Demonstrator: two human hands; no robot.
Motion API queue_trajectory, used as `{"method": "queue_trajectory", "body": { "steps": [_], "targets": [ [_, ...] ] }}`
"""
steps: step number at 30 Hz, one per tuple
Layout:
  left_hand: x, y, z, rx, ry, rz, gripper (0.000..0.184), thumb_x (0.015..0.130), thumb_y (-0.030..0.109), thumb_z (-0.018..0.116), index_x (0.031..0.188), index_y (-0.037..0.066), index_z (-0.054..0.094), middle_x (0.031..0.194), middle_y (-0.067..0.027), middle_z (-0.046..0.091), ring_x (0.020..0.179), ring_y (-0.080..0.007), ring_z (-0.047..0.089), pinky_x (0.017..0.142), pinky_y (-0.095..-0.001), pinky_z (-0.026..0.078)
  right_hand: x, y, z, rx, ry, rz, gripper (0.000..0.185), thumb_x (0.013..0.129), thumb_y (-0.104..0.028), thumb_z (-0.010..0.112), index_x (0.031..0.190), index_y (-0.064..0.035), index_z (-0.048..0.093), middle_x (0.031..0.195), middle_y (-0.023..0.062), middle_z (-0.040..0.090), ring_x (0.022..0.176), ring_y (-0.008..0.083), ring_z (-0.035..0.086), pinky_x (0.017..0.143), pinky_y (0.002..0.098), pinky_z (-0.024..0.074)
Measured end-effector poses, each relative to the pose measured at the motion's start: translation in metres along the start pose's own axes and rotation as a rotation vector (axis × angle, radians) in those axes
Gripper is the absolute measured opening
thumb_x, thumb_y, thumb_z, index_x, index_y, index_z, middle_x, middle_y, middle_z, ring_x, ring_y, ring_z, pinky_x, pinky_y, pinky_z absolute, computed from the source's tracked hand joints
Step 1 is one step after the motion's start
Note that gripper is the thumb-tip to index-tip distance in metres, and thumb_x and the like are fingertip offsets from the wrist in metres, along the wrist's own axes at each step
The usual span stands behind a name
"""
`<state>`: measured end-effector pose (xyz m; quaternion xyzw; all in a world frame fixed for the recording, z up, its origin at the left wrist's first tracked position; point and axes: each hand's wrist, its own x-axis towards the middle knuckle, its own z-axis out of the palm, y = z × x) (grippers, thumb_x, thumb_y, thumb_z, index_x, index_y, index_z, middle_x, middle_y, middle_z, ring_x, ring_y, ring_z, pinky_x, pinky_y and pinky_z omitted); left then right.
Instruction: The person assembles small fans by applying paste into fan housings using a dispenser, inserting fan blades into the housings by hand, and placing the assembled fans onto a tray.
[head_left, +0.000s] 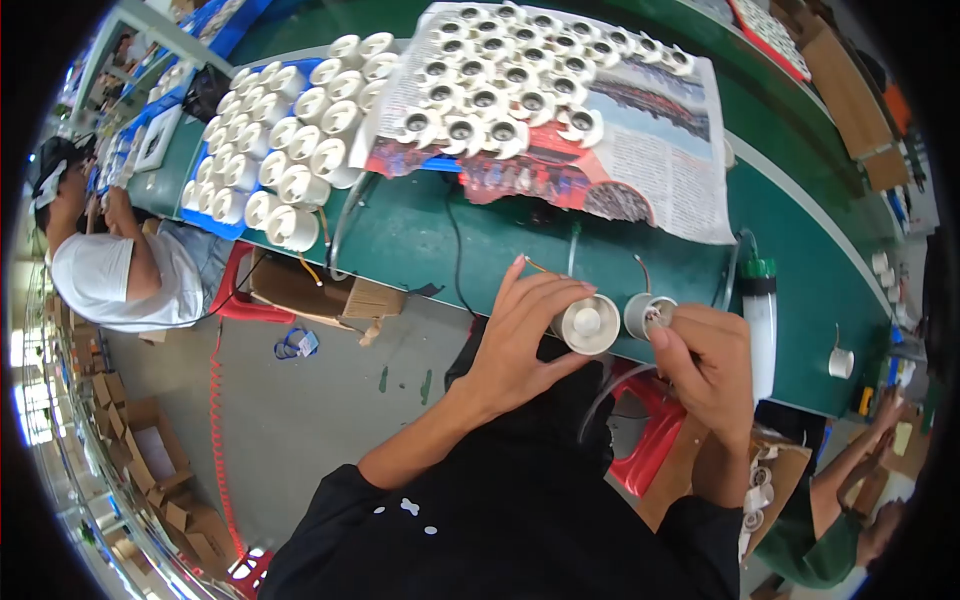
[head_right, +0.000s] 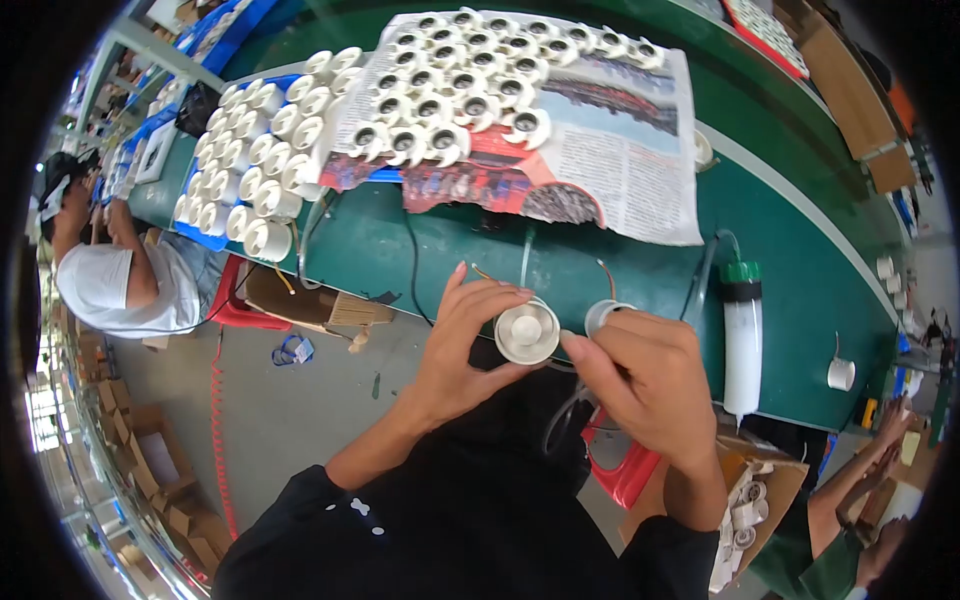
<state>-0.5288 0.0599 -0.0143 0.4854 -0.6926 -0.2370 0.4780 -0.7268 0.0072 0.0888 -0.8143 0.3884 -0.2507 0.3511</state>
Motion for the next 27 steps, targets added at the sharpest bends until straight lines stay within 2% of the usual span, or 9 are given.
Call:
{"method": "queue_trajectory", "body": {
  "steps": [4,6,9,12,14,17,18,22,27],
  "targets": [
    [-0.013,-0.014,-0.039,0.055,0.243,-0.119,0.059,0.066,0.009,0.086,0.117,0.007,0.057,0.121,-0.0107,0.062,0.117,-0.0295,0.055,0.108,-0.0466,0.036,0.015,0.002,-0.003,0.009,0.029,0.012,0.023,0.086,-0.009,0.068,0.07,0.0032,0.058,0.061,0.0122,0.053,0.053,0.0263,0.05,0.051,0.035,0.0378],
    [-0.024,-0.039,-0.056,-0.006,0.44,-0.252,0.063,0.067,0.002,0.083,0.123,0.002,0.054,0.127,-0.0135,0.058,0.118,-0.0248,0.054,0.104,-0.0364,0.04,0.033,0.01,-0.009,-0.034,0.025,0.026,0.018,0.086,-0.011,0.068,0.077,0.0025,0.062,0.068,0.0117,0.059,0.057,0.0252,0.054,0.054,0.0349,0.0407],
    [-0.019,-0.067,-0.08,0.026,0.518,-0.401,0.066,0.077,-0.003,0.073,0.137,-0.001,0.046,0.136,-0.015,0.052,0.125,-0.0257,0.051,0.108,-0.0345,0.036,0.072,0.04,-0.002,-0.147,0.149,-0.151,0.01,0.085,-0.01,0.069,0.089,-0.0016,0.067,0.076,0.0087,0.061,0.063,0.0233,0.056,0.058,0.0329,0.0443],
    [-0.011,-0.088,-0.088,0.21,0.429,-0.39,0.067,0.082,-0.002,0.068,0.142,-0.002,0.04,0.144,-0.0189,0.046,0.133,-0.0313,0.044,0.112,-0.0384,0.031,0.113,0.061,0.006,-0.318,0.151,-0.414,0.016,0.083,-0.012,0.071,0.098,-0.0065,0.068,0.084,0.0061,0.061,0.072,0.023,0.059,0.063,0.0322,0.0476],
    [-0.005,-0.071,-0.084,0.544,0.478,-0.293,0.061,0.087,0.0,0.065,0.143,0.0,0.041,0.146,-0.0166,0.043,0.135,-0.0281,0.041,0.113,-0.0373,0.03,0.131,0.067,0.015,-0.571,0.157,-0.555,0.015,0.082,-0.014,0.07,0.096,-0.0094,0.067,0.086,0.0056,0.059,0.079,0.0252,0.06,0.065,0.0343,0.0503],
    [-0.013,-0.048,-0.054,0.589,0.554,-0.085,0.041,0.088,-0.002,0.06,0.128,-0.001,0.052,0.131,-0.0151,0.052,0.122,-0.0287,0.05,0.107,-0.0404,0.035,0.145,0.067,0.031,-0.864,0.166,-0.6,0.017,0.073,-0.011,0.067,0.089,-0.0064,0.065,0.091,0.0052,0.059,0.092,0.0223,0.06,0.069,0.0344,0.0537],
    [-0.014,-0.036,-0.041,0.422,0.486,-0.06,0.037,0.083,-0.003,0.065,0.12,0.0,0.057,0.125,-0.0162,0.055,0.117,-0.0304,0.051,0.101,-0.0399,0.038,0.148,0.065,0.031,-0.887,0.157,-0.644,0.017,0.07,-0.01,0.066,0.085,-0.0031,0.066,0.089,0.0058,0.059,0.093,0.0214,0.059,0.069,0.0329,0.054],
    [-0.003,0.004,0.022,0.09,-0.014,-0.049,0.046,0.079,0.005,0.073,0.122,0.002,0.057,0.121,-0.0154,0.057,0.114,-0.0326,0.053,0.099,-0.0407,0.042,0.153,0.07,0.036,-1.03,0.16,-0.666,0.009,0.069,-0.01,0.066,0.073,-0.0025,0.065,0.083,0.0049,0.059,0.09,0.0204,0.059,0.068,0.0298,0.0518],
    [0.019,0.022,0.076,0.024,-0.182,-0.019,0.071,0.074,0.018,0.082,0.133,-0.001,0.047,0.124,-0.0184,0.056,0.116,-0.0381,0.051,0.101,-0.0436,0.039,0.131,0.076,0.019,-1.054,0.19,-0.716,0.011,0.068,-0.011,0.066,0.076,-0.0036,0.064,0.079,0.0037,0.057,0.083,0.0194,0.058,0.063,0.0294,0.0474]
  ]
}}
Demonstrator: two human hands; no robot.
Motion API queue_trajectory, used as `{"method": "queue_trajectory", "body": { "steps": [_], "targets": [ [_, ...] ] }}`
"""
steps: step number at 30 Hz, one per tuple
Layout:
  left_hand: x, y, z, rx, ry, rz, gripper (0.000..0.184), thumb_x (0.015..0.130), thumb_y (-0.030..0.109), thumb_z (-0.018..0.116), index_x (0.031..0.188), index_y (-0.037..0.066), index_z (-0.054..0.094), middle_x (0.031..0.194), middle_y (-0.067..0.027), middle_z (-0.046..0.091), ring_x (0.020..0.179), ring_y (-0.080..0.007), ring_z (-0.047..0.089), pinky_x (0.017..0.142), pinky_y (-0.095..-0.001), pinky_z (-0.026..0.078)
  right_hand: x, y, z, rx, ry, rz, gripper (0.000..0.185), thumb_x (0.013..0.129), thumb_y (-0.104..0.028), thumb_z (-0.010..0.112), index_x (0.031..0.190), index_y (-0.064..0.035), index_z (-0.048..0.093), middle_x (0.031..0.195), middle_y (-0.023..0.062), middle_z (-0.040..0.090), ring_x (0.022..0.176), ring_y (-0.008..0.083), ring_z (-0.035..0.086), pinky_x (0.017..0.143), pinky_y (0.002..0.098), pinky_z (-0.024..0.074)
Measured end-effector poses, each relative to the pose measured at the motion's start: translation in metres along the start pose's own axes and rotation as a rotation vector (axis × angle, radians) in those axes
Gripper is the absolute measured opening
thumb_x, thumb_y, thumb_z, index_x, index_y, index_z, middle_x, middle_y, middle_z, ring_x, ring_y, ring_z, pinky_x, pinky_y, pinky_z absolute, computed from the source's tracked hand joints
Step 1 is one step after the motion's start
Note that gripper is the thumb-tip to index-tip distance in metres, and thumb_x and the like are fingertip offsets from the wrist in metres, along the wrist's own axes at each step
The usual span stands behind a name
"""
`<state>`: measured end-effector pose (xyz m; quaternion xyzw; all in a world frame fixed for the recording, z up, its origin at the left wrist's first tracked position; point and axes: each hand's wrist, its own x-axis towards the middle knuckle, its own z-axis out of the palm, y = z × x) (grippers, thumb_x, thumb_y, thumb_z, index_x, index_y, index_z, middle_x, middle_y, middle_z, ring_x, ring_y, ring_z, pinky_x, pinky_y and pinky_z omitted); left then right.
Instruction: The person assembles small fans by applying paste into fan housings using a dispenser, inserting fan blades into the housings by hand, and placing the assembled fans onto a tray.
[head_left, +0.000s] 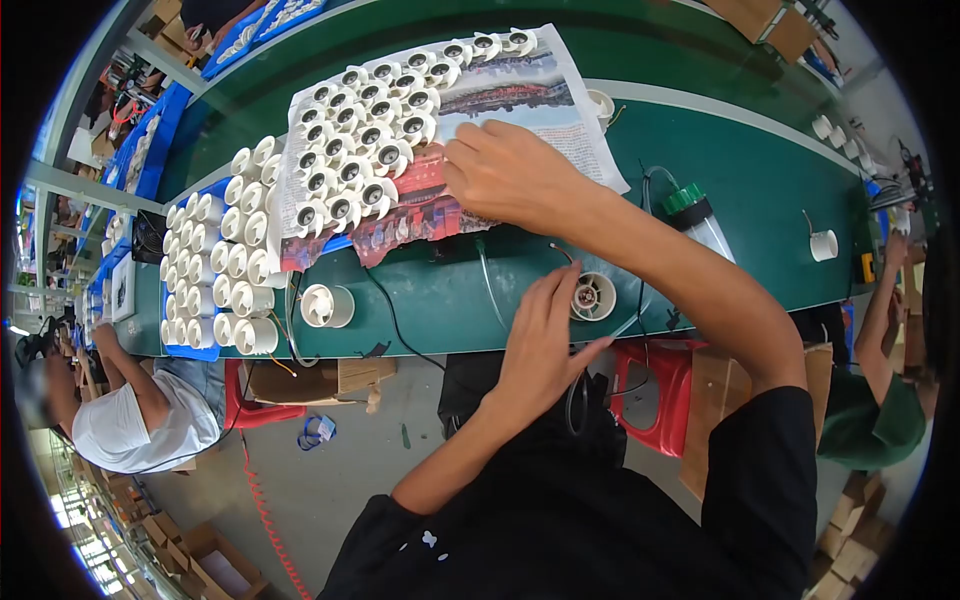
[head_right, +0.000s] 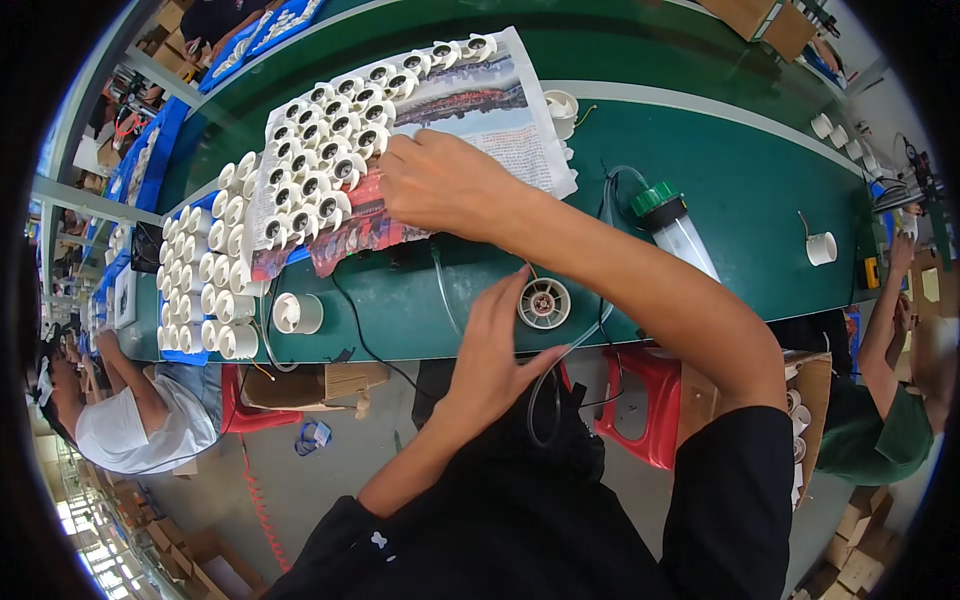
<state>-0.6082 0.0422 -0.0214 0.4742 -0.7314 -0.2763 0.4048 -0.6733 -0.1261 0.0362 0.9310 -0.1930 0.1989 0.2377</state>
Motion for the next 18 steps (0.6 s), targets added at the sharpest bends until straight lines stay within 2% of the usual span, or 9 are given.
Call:
{"method": "queue_trajectory", "body": {
  "steps": [3,6,8,10,13,14,16,17,18],
  "targets": [
    [0.009,-0.016,0.013,0.019,-0.075,0.021,0.064,0.075,0.017,0.079,0.127,-0.002,0.048,0.118,-0.0191,0.057,0.112,-0.0383,0.053,0.095,-0.0451,0.041,-0.027,0.004,-0.028,0.128,0.198,-0.109,0.016,0.069,-0.01,0.066,0.083,-0.0027,0.065,0.074,0.0028,0.051,0.075,0.0178,0.056,0.059,0.0298,0.044],
    [0.008,-0.016,0.008,-0.067,-0.039,-0.067,0.059,0.074,0.012,0.079,0.123,-0.002,0.049,0.117,-0.0196,0.057,0.108,-0.0393,0.055,0.092,-0.045,0.043,-0.059,-0.003,-0.054,0.125,0.289,-0.21,0.024,0.07,-0.007,0.069,0.092,0.0024,0.068,0.084,0.0073,0.06,0.077,0.0204,0.061,0.058,0.0297,0.0469],
    [0.008,-0.009,-0.003,-0.19,0.003,-0.163,0.058,0.072,0.006,0.079,0.122,-0.001,0.051,0.118,-0.0191,0.058,0.109,-0.039,0.055,0.092,-0.0442,0.043,-0.074,-0.009,-0.062,0.124,0.274,-0.198,0.026,0.069,-0.005,0.07,0.093,0.0031,0.068,0.089,0.0093,0.063,0.078,0.0213,0.063,0.059,0.0292,0.0486],
    [0.007,-0.008,-0.009,-0.19,0.065,-0.163,0.059,0.07,0.004,0.08,0.122,0.001,0.052,0.119,-0.0187,0.057,0.113,-0.0374,0.055,0.097,-0.0426,0.043,-0.091,-0.017,-0.062,0.107,0.369,-0.089,0.028,0.064,-0.011,0.067,0.089,0.0005,0.067,0.089,0.008,0.061,0.082,0.02,0.062,0.057,0.028,0.0463],
    [0.003,-0.008,-0.013,-0.267,0.055,-0.285,0.06,0.07,0.005,0.081,0.122,0.002,0.052,0.123,-0.0167,0.058,0.118,-0.0353,0.054,0.1,-0.0418,0.043,-0.111,-0.036,-0.08,0.153,0.375,0.086,0.031,0.065,-0.01,0.068,0.094,0.0014,0.068,0.089,0.0087,0.062,0.077,0.021,0.063,0.056,0.0289,0.0466],
    [0.004,-0.009,-0.014,-0.266,0.063,-0.273,0.059,0.071,0.005,0.081,0.122,0.003,0.052,0.124,-0.0162,0.058,0.118,-0.035,0.053,0.1,-0.0417,0.043,-0.119,-0.047,-0.081,0.257,0.401,0.219,0.024,0.069,-0.004,0.07,0.093,0.002,0.068,0.089,0.0108,0.063,0.072,0.0222,0.062,0.058,0.0282,0.0467],
    [0.008,-0.005,-0.018,-0.281,0.083,-0.277,0.059,0.07,0.004,0.082,0.121,0.004,0.053,0.126,-0.0147,0.058,0.119,-0.0339,0.053,0.101,-0.0414,0.042,-0.117,-0.073,-0.089,0.703,0.483,0.738,0.014,0.077,0.0,0.071,0.09,0.0022,0.067,0.088,0.0114,0.065,0.069,0.0191,0.061,0.059,0.0264,0.0464],
    [0.009,-0.007,-0.018,-0.276,0.083,-0.286,0.059,0.07,0.004,0.082,0.121,0.004,0.053,0.126,-0.0147,0.058,0.119,-0.0339,0.053,0.101,-0.0414,0.042,-0.117,-0.085,-0.095,1.04,0.448,1.045,0.008,0.084,-0.002,0.071,0.089,0.0021,0.067,0.089,0.0089,0.064,0.07,0.0135,0.058,0.062,0.0238,0.0451],
    [0.011,-0.009,-0.019,-0.274,0.092,-0.198,0.06,0.068,0.003,0.082,0.121,0.004,0.053,0.127,-0.0139,0.059,0.12,-0.0334,0.053,0.101,-0.0412,0.042,-0.118,-0.088,-0.093,1.048,0.448,1.048,0.008,0.084,-0.002,0.071,0.089,0.0021,0.067,0.089,0.0089,0.064,0.07,0.0135,0.058,0.062,0.0238,0.0451]
  ]
}}
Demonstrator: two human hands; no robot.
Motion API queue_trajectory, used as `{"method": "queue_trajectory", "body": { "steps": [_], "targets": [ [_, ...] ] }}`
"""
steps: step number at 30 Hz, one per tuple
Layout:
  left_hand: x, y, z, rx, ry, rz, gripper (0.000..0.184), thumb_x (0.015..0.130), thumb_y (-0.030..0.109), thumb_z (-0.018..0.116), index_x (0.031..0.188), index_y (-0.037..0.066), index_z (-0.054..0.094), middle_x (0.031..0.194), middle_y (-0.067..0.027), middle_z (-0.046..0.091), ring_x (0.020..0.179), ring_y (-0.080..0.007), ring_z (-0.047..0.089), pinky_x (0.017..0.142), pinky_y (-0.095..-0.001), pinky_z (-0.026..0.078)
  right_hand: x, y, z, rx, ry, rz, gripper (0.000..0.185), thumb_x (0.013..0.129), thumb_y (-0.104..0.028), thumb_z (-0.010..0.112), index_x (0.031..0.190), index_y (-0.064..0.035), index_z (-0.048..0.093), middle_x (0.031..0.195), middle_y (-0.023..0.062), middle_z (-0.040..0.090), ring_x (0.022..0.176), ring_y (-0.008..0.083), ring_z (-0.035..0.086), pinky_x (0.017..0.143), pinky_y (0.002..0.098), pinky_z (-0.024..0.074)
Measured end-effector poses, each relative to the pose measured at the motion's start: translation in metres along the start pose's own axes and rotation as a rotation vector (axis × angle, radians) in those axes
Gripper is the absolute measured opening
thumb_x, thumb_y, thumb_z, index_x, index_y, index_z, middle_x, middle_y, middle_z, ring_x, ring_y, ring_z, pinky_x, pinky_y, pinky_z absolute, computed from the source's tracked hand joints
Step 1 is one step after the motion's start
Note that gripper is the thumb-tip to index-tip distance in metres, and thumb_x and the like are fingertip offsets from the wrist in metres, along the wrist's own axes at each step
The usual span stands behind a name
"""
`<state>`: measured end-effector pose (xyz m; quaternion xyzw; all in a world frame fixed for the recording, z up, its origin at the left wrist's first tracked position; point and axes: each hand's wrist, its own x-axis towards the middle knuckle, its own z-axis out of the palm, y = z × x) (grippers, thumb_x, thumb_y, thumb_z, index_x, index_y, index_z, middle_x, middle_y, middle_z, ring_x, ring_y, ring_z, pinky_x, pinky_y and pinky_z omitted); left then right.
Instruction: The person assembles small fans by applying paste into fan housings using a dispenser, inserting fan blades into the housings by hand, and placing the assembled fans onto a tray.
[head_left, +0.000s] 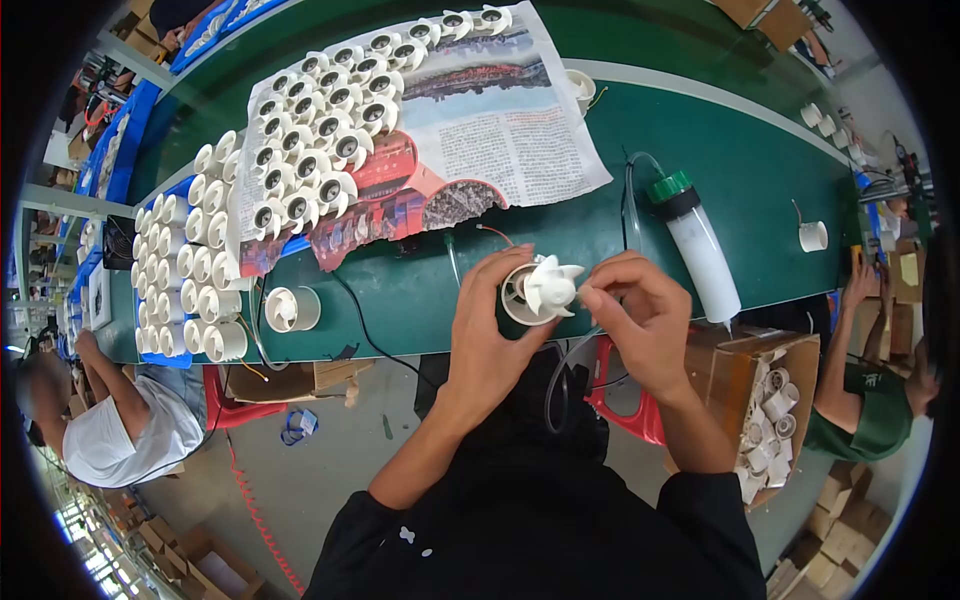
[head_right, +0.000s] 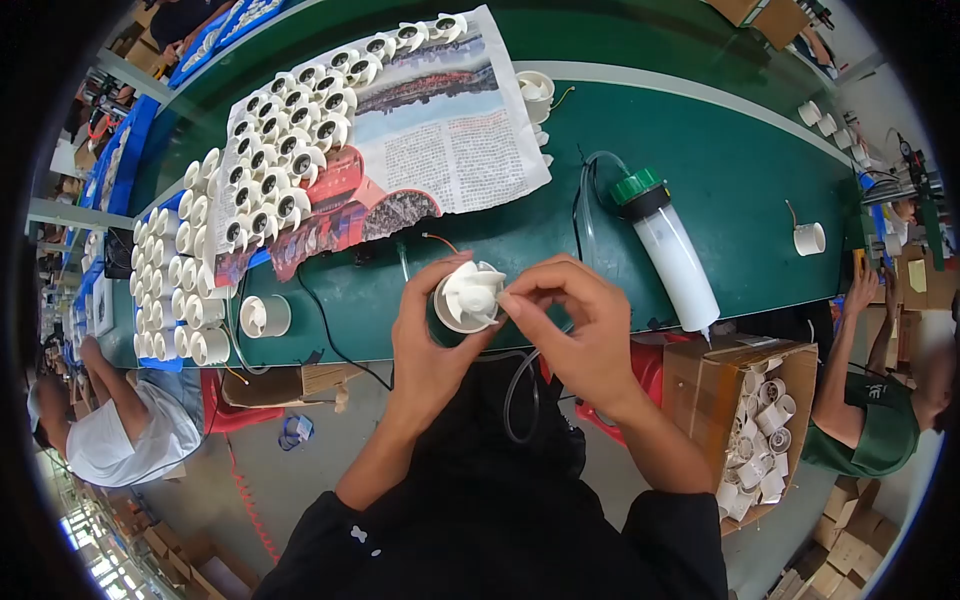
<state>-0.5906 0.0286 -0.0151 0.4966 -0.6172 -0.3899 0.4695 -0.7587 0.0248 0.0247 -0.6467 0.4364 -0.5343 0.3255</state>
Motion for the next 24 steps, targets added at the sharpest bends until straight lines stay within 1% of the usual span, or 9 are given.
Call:
{"method": "queue_trajectory", "body": {
  "steps": [2,6,11,13,14,15,17,22,24],
  "targets": [
    [0.001,0.0,-0.001,0.041,-0.013,0.131,0.061,0.066,0.001,0.081,0.121,0.005,0.054,0.127,-0.0121,0.059,0.121,-0.0332,0.053,0.102,-0.0409,0.041,-0.006,0.007,0.003,0.262,-0.058,0.395,0.009,0.085,-0.004,0.071,0.091,0.0015,0.067,0.09,0.0043,0.061,0.073,0.0085,0.056,0.064,0.022,0.044],
    [0.0,-0.006,-0.002,0.136,-0.06,0.133,0.062,0.065,0.0,0.081,0.121,0.006,0.054,0.127,-0.0118,0.06,0.121,-0.0334,0.052,0.102,-0.0416,0.04,-0.006,0.011,0.004,0.063,-0.153,0.469,0.01,0.086,-0.005,0.071,0.093,-0.0002,0.067,0.09,0.0025,0.059,0.072,0.0055,0.053,0.062,0.0202,0.0412],
    [-0.002,-0.01,-0.004,0.154,-0.097,0.097,0.065,0.066,0.003,0.081,0.125,0.006,0.053,0.126,-0.0103,0.06,0.121,-0.033,0.052,0.102,-0.0426,0.039,-0.006,-0.004,0.006,0.037,0.011,0.415,0.01,0.086,-0.005,0.069,0.095,-0.0014,0.067,0.079,0.0005,0.056,0.064,0.005,0.048,0.055,0.0206,0.0373],
    [-0.001,-0.005,-0.006,0.182,-0.12,0.097,0.064,0.066,0.004,0.081,0.124,0.007,0.054,0.125,-0.0112,0.06,0.119,-0.0328,0.053,0.101,-0.0414,0.042,-0.004,-0.013,-0.007,-0.222,-0.193,0.278,0.011,0.084,0.001,0.068,0.095,0.0,0.068,0.081,0.0016,0.056,0.065,0.007,0.048,0.056,0.0235,0.0368],
    [0.0,-0.003,-0.007,0.207,-0.15,0.105,0.063,0.067,0.004,0.082,0.124,0.007,0.055,0.124,-0.0121,0.061,0.118,-0.0326,0.054,0.1,-0.0403,0.044,-0.002,-0.016,-0.008,-0.251,-0.25,0.285,0.013,0.083,-0.005,0.071,0.096,-0.0045,0.069,0.076,0.0038,0.055,0.06,0.0106,0.051,0.052,0.0253,0.0381],
    [0.0,-0.003,-0.008,0.227,-0.163,0.16,0.065,0.066,0.006,0.082,0.125,0.007,0.056,0.122,-0.0127,0.061,0.117,-0.0333,0.054,0.099,-0.0408,0.044,-0.001,-0.015,-0.006,-0.248,-0.25,0.287,0.013,0.083,-0.005,0.071,0.096,-0.0045,0.069,0.076,0.0038,0.055,0.06,0.0106,0.051,0.052,0.0253,0.0381],
    [-0.003,-0.002,-0.006,0.219,-0.167,0.135,0.064,0.066,0.007,0.082,0.125,0.007,0.057,0.121,-0.0127,0.061,0.116,-0.0333,0.054,0.099,-0.0411,0.044,0.001,-0.012,-0.001,-0.439,-0.29,0.159,0.012,0.082,-0.008,0.073,0.093,-0.0049,0.069,0.077,0.0063,0.055,0.06,0.0181,0.054,0.053,0.0299,0.0416],
    [-0.008,-0.003,-0.005,0.186,-0.156,0.039,0.065,0.067,0.008,0.082,0.126,0.007,0.055,0.121,-0.012,0.06,0.114,-0.0344,0.054,0.097,-0.0436,0.042,0.0,-0.014,-0.006,-0.376,-0.336,0.183,0.014,0.082,-0.011,0.073,0.095,-0.0065,0.069,0.079,0.0085,0.055,0.063,0.0259,0.056,0.055,0.0347,0.0445],
    [-0.007,-0.004,-0.006,0.221,-0.151,0.136,0.064,0.066,0.009,0.083,0.124,0.008,0.056,0.118,-0.0111,0.061,0.113,-0.0332,0.055,0.096,-0.0428,0.041,0.002,-0.017,-0.005,-0.368,-0.345,0.192,0.015,0.082,-0.011,0.073,0.096,-0.0073,0.069,0.08,0.0083,0.056,0.064,0.0271,0.057,0.055,0.0351,0.0445]
  ]
}}
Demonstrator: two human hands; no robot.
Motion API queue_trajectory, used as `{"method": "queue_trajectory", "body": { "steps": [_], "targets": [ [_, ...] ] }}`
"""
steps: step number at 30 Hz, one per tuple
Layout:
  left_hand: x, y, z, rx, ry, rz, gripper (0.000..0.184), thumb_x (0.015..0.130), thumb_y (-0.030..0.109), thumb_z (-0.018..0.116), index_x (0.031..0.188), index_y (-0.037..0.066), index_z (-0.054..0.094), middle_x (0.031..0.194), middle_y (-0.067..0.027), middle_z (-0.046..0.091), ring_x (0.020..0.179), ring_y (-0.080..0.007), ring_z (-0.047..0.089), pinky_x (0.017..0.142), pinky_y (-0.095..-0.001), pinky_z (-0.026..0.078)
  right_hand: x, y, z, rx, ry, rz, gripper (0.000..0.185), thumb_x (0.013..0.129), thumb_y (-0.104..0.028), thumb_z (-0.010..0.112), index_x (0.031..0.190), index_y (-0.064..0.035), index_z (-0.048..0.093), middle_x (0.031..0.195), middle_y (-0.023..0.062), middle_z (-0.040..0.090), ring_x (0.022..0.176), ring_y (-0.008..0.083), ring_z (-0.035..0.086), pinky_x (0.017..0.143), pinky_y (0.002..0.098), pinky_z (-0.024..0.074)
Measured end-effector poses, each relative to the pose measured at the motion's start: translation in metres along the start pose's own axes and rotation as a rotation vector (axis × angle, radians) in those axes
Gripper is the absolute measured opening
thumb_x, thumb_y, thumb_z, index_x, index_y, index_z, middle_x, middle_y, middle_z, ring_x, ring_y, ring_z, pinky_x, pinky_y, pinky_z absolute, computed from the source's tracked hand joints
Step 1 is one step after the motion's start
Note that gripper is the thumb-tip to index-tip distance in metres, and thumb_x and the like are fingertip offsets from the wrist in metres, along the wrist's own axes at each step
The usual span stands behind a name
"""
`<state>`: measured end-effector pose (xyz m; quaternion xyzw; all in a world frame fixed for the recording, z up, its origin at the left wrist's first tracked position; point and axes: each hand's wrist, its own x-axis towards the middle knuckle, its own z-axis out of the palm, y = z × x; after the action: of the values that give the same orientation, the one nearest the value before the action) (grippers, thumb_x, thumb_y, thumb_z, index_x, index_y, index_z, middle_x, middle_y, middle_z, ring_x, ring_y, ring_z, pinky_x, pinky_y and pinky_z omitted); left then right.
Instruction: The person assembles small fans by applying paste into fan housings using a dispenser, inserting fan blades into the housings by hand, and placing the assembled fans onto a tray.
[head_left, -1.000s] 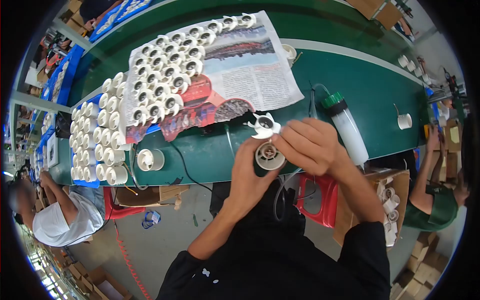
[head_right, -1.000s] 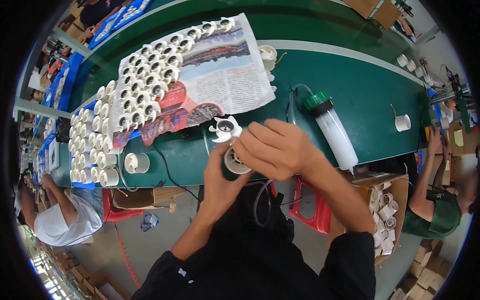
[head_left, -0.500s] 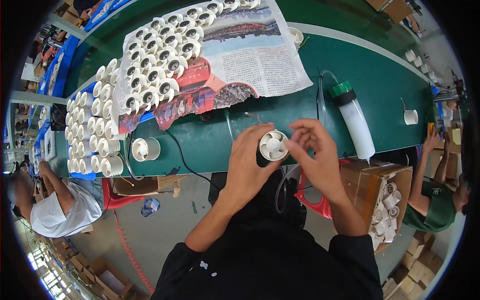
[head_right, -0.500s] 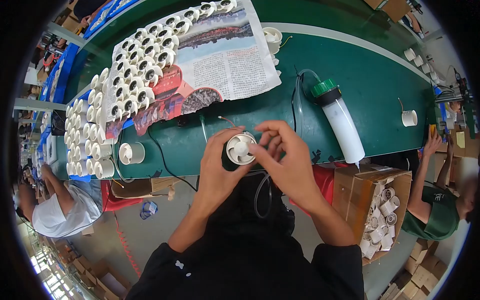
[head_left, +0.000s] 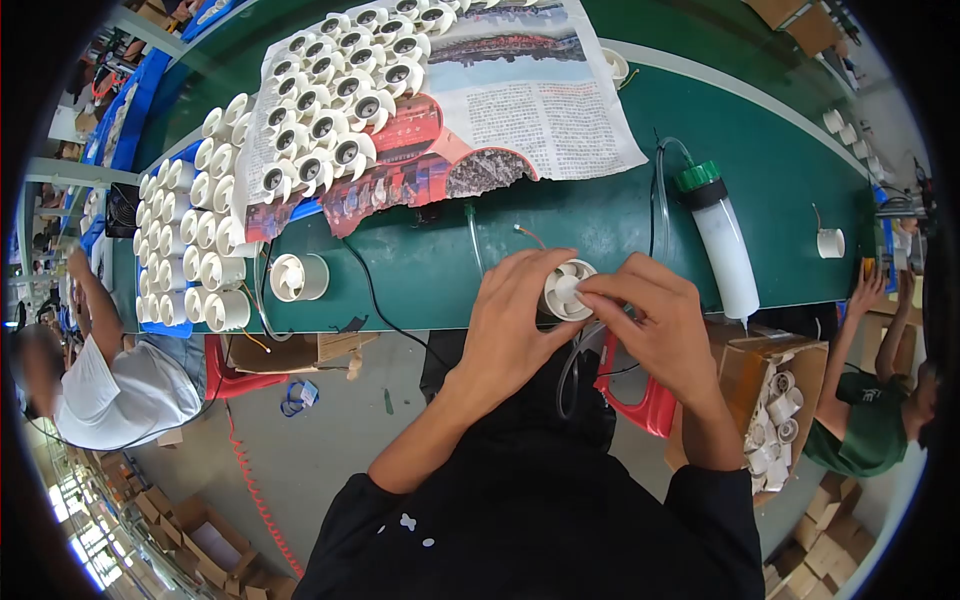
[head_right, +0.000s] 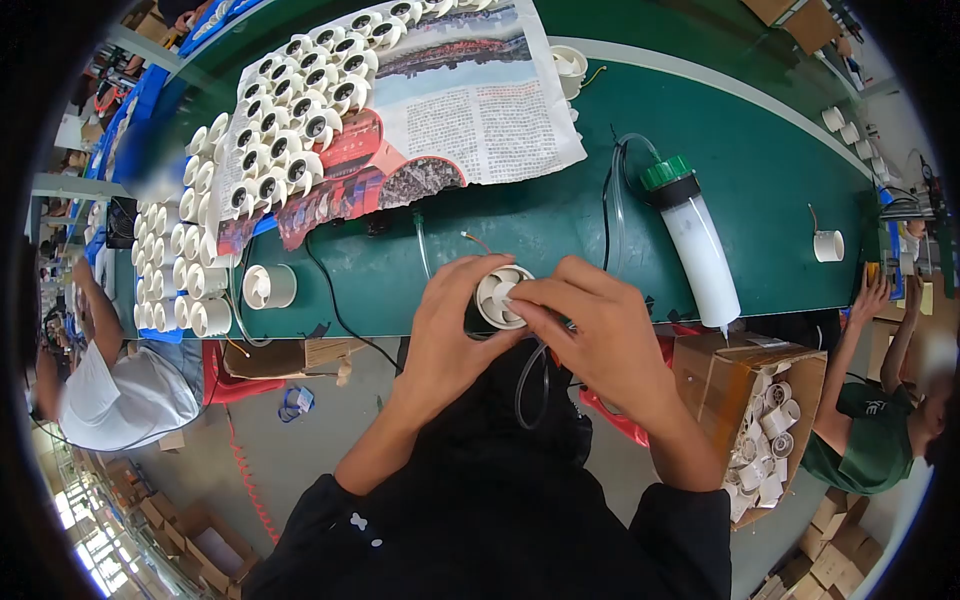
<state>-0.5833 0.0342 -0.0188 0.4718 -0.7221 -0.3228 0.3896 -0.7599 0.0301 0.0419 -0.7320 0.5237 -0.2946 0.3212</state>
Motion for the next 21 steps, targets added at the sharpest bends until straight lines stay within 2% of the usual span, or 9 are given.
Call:
{"method": "queue_trajectory", "body": {
  "steps": [2,3,5,6,9,13,16,18,21],
  "targets": [
    [0.0,0.001,-0.002,0.052,-0.014,0.069,0.065,0.066,0.01,0.083,0.124,0.008,0.056,0.118,-0.0104,0.062,0.113,-0.0325,0.055,0.096,-0.0425,0.041,0.002,-0.001,-0.001,-0.141,-0.063,-0.072,0.01,0.085,-0.013,0.072,0.084,-0.0033,0.068,0.071,0.0106,0.056,0.059,0.0291,0.056,0.051,0.0365,0.0423],
    [0.0,0.002,-0.002,0.1,-0.031,0.138,0.065,0.065,0.01,0.084,0.124,0.008,0.056,0.117,-0.0098,0.062,0.113,-0.0319,0.055,0.096,-0.0421,0.041,0.003,-0.003,-0.004,-0.139,-0.064,-0.067,0.01,0.085,-0.013,0.072,0.084,-0.0033,0.068,0.071,0.0106,0.056,0.059,0.0291,0.056,0.051,0.0365,0.0423],
    [-0.003,0.002,0.002,0.065,-0.027,0.144,0.066,0.064,0.011,0.084,0.123,0.008,0.056,0.118,-0.0085,0.063,0.114,-0.0308,0.055,0.096,-0.0415,0.04,0.005,-0.011,-0.013,-0.14,-0.043,-0.125,0.023,0.088,-0.011,0.068,0.069,0.001,0.062,0.059,0.0132,0.051,0.052,0.0303,0.054,0.047,0.0381,0.0393],
    [-0.002,0.003,0.002,0.063,0.009,0.115,0.065,0.064,0.012,0.085,0.123,0.009,0.058,0.119,-0.0076,0.063,0.113,-0.0306,0.055,0.096,-0.0413,0.041,0.006,-0.019,-0.013,-0.076,0.122,-0.186,0.035,0.09,-0.008,0.063,0.059,0.0031,0.053,0.051,0.0142,0.044,0.044,0.0297,0.047,0.044,0.0392,0.0341],
    [-0.003,0.005,-0.004,0.058,0.064,0.051,0.065,0.065,0.013,0.086,0.123,0.01,0.059,0.121,-0.0072,0.063,0.113,-0.0305,0.055,0.097,-0.0408,0.042,0.003,-0.016,-0.016,0.05,0.254,-0.118,0.038,0.093,-0.007,0.06,0.059,0.0032,0.046,0.052,0.0106,0.039,0.044,0.0238,0.037,0.046,0.0363,0.0276],
    [-0.006,0.003,-0.012,0.017,0.08,0.047,0.062,0.066,0.012,0.086,0.121,0.009,0.057,0.123,-0.0077,0.062,0.114,-0.0306,0.055,0.097,-0.0406,0.042,0.004,-0.007,-0.012,0.105,0.141,0.029,0.038,0.095,-0.011,0.059,0.061,0.0031,0.049,0.052,0.0077,0.041,0.047,0.0172,0.038,0.048,0.0329,0.029],
    [-0.012,-0.003,-0.019,0.0,0.103,0.079,0.06,0.068,0.014,0.086,0.119,0.009,0.054,0.123,-0.0068,0.063,0.116,-0.0294,0.054,0.099,-0.04,0.039,0.011,0.006,0.002,0.114,0.101,0.105,0.037,0.095,-0.014,0.059,0.064,0.0043,0.052,0.054,0.0093,0.043,0.05,0.0163,0.038,0.05,0.0317,0.0305],
    [-0.02,-0.004,-0.025,-0.04,0.115,0.064,0.06,0.068,0.017,0.086,0.118,0.01,0.055,0.124,-0.0063,0.062,0.118,-0.0277,0.054,0.1,-0.0394,0.037,0.016,0.011,0.019,0.024,0.084,0.208,0.035,0.095,-0.016,0.06,0.068,0.0043,0.053,0.056,0.01,0.043,0.05,0.0183,0.038,0.05,0.032,0.0314],
    [-0.037,-0.006,-0.046,-0.048,0.178,-0.027,0.061,0.071,0.021,0.084,0.123,0.009,0.055,0.123,-0.0073,0.06,0.117,-0.0295,0.052,0.1,-0.0414,0.037,0.02,0.012,0.058,-0.195,0.095,0.117,0.024,0.094,-0.016,0.06,0.082,0.0048,0.057,0.072,0.0154,0.053,0.063,0.0287,0.051,0.059,0.0391,0.0394]
  ]
}}
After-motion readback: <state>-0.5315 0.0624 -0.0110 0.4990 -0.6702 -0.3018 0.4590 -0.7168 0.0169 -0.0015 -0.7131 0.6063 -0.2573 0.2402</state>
